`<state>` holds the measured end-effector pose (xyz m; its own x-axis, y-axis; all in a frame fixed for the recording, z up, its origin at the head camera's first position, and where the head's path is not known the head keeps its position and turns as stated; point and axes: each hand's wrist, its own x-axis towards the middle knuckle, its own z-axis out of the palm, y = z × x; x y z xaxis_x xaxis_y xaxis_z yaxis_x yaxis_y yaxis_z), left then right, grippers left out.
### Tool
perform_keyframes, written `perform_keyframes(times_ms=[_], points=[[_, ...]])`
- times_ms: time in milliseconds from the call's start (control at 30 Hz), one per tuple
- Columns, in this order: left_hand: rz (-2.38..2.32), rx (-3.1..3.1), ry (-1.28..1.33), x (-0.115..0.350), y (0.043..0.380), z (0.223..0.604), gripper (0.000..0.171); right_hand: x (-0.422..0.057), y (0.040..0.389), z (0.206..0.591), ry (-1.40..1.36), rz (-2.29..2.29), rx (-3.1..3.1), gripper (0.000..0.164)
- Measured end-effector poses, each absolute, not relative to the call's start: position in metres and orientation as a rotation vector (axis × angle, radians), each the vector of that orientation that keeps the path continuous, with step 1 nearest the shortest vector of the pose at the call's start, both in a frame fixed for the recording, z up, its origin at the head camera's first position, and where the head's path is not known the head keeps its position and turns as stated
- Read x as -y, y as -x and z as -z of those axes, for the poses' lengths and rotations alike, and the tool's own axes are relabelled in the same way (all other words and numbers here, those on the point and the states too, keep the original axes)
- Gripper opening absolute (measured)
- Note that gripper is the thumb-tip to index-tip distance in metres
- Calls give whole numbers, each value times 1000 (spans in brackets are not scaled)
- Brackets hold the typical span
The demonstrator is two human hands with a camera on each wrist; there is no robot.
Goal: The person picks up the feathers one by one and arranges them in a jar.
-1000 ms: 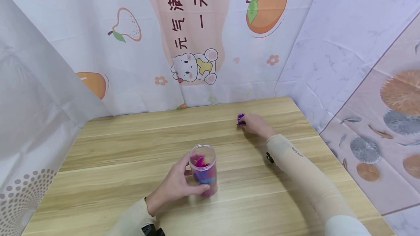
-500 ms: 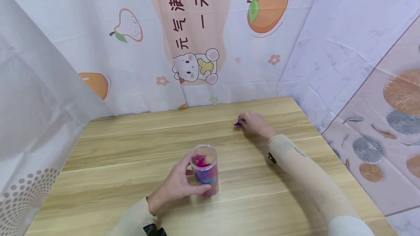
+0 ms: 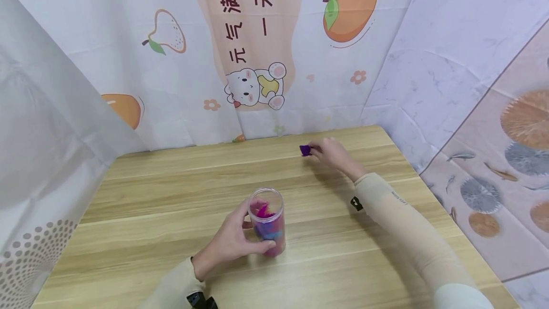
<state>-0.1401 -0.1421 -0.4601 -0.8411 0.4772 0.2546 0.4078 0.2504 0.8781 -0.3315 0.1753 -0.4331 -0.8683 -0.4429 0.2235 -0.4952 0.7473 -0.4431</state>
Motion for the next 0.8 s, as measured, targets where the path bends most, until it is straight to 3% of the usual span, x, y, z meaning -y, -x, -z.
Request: perform_keyframes(times_ms=[433, 800], points=[[-1684, -2431, -859, 142, 140, 459, 83, -153, 312, 400, -850, -1433, 2754, 21], [-1700, -2426, -876, 142, 141, 460, 83, -144, 301, 396, -682, -2420, 2618, 34]])
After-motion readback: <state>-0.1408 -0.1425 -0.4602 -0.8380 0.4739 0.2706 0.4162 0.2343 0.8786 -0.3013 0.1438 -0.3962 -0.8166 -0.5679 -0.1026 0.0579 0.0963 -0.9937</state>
